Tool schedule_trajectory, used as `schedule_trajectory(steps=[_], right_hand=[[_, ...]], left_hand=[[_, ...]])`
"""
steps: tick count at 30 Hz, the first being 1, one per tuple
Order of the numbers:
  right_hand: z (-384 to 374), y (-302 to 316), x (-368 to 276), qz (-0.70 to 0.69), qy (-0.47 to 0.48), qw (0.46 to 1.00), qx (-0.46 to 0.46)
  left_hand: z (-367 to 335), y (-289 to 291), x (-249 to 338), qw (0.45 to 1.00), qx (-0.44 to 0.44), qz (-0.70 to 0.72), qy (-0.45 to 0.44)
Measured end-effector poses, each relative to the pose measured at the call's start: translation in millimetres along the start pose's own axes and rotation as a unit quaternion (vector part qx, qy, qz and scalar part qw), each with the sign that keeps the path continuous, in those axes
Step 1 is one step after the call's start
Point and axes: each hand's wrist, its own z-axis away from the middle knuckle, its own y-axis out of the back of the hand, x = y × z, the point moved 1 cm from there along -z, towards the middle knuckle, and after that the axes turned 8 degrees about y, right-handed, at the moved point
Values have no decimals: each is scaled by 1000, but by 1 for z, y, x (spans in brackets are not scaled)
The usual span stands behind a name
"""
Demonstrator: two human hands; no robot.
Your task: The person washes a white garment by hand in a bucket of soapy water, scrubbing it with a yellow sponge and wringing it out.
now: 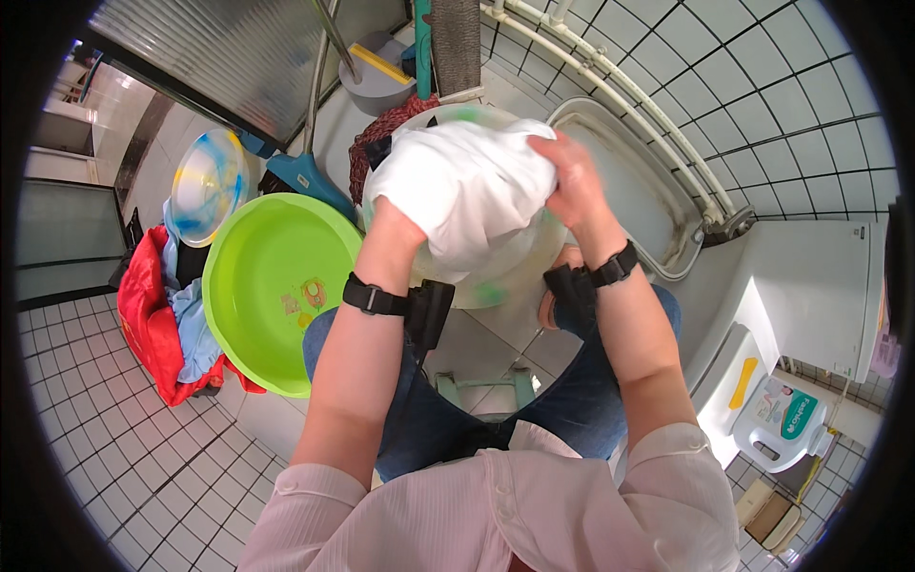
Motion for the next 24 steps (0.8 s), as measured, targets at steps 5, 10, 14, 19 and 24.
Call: schedule_trajectory(steps=[5, 10, 14, 19, 24], right_hand=[[34, -62, 46, 618, 199, 760, -46], [2, -36, 53, 561, 151, 808, 93], [44, -62, 66, 626, 145, 766, -32], [-3, -26, 49, 594, 130, 793, 46], [4, -11, 52, 368, 137, 919, 41]], left_hand=[[15, -40, 0, 528, 43, 709, 466], [20, -31, 64, 489, 17, 693, 530], [40, -44, 3, 422, -37, 732, 534], [35, -60, 45, 320, -98, 828, 450], [19, -35, 56, 344, -121, 812, 455]])
